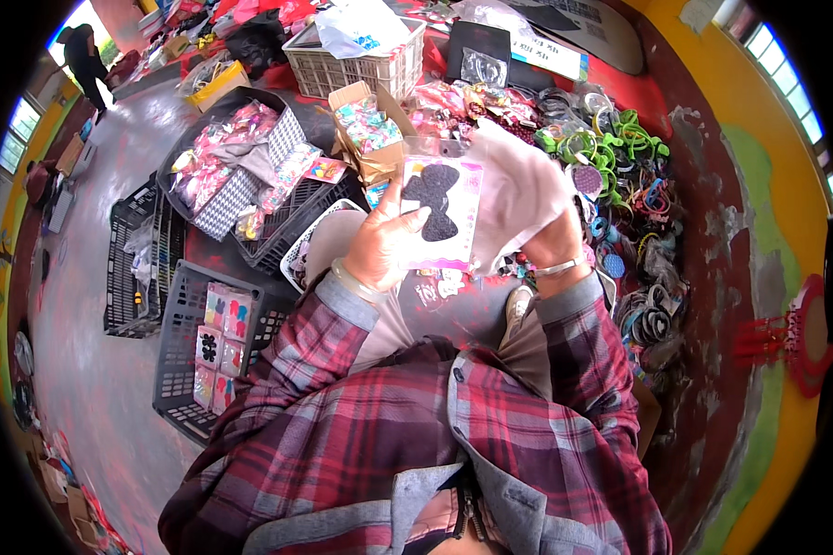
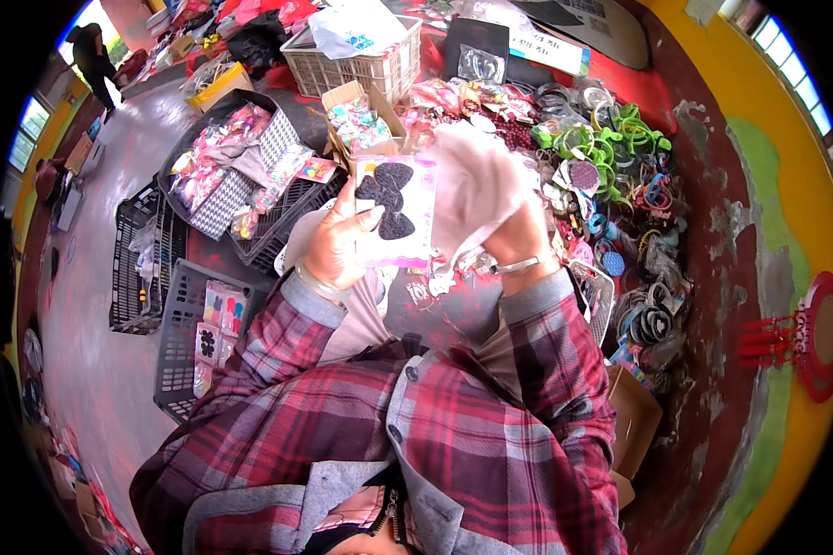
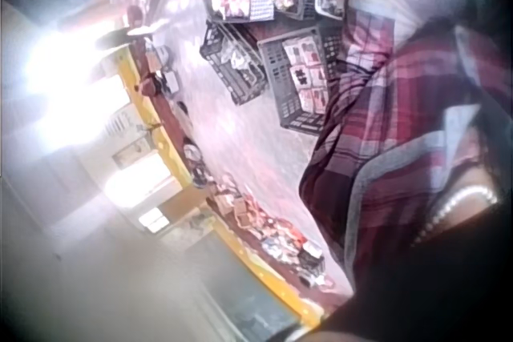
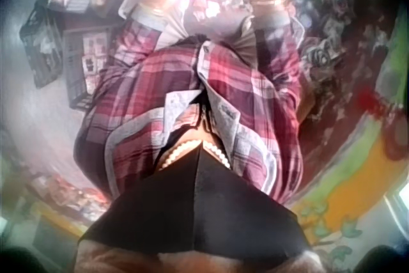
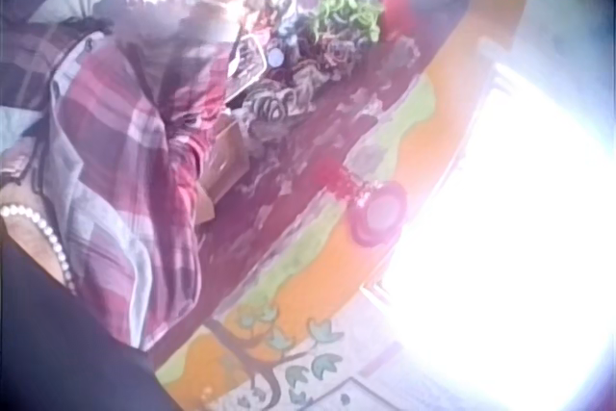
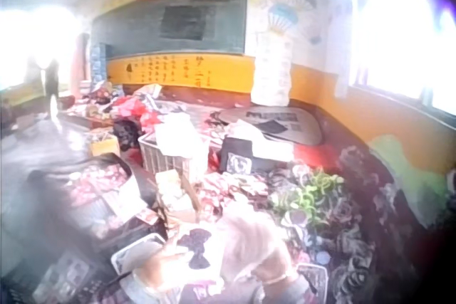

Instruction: The person sits on a low stool and wipes various small accessories, including hair clips and packaged items, with a white cloth. They pick up items from a cluttered floor, wipe them, and place them into a white plastic basket.

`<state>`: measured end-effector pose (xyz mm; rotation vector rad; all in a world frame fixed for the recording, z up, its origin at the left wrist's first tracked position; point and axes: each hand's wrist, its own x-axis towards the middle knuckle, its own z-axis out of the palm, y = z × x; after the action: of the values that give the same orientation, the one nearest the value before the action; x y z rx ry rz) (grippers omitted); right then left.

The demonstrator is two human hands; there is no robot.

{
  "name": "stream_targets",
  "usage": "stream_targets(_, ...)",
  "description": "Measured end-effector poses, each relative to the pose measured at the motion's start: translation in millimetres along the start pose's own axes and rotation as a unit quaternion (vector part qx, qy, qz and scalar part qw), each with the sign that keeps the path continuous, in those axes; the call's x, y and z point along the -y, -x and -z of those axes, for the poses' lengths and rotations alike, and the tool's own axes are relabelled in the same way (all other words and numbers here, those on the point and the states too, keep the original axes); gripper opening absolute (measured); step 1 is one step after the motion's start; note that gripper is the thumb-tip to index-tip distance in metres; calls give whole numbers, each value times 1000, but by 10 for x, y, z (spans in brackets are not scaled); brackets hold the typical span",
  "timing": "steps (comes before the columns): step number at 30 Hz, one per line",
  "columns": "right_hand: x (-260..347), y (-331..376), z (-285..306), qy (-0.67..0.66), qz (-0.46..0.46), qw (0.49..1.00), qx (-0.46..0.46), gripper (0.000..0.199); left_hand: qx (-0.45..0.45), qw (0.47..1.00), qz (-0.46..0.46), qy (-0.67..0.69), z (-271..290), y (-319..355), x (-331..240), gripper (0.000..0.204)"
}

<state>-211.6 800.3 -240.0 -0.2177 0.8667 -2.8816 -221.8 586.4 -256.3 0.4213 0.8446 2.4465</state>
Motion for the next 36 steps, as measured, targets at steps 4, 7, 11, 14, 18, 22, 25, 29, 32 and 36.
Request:
stream_targets(4, -195, 57, -164, 52, -17, 998, 8, 37, 13, 996, -20, -83, -11, -2, 172, 52)
stream_targets(7, -261, 15, -120, 106, -32, 991, -78, 25, 16, 992, -19, -121, -32, 28, 213, 48)
stream_targets(11, -327, 57, -105, 167, -31, 976, -137, 15, 52, 978, 3, -202, 90, -72, 200, 38)
stream_targets(14, -408, 96, -101, 211, -10, 965, -157, 12, 13, 977, 20, -211, 128, -144, 242, 26)
stream_targets(18, -489, 105, -225, 200, 69, 952, -221, 13, 11, 979, 26, -203, 169, -146, 286, 23)
stream_targets(22, -515, 97, -301, 151, 102, 954, -237, 14, 16, 977, 10, -212, 116, -157, 274, 22)
stream_targets(25, -531, 40, -162, 135, 106, 953, -249, 13, 6, 976, 19, -216, 109, -165, 262, 23)
stream_targets(29, -508, 26, -83, 122, 98, 958, -241, 15, -2, 979, 35, -201, 139, -159, 268, 22)
stream_targets(32, -455, -5, -29, 115, 95, 949, -279, 20, -23, 985, 44, -165, 109, -123, 227, 20)
stream_targets(36, 81, 46, 462, 61, 155, 924, -343, 27, -106, 991, 30, -80, 284, -91, 40, 16)
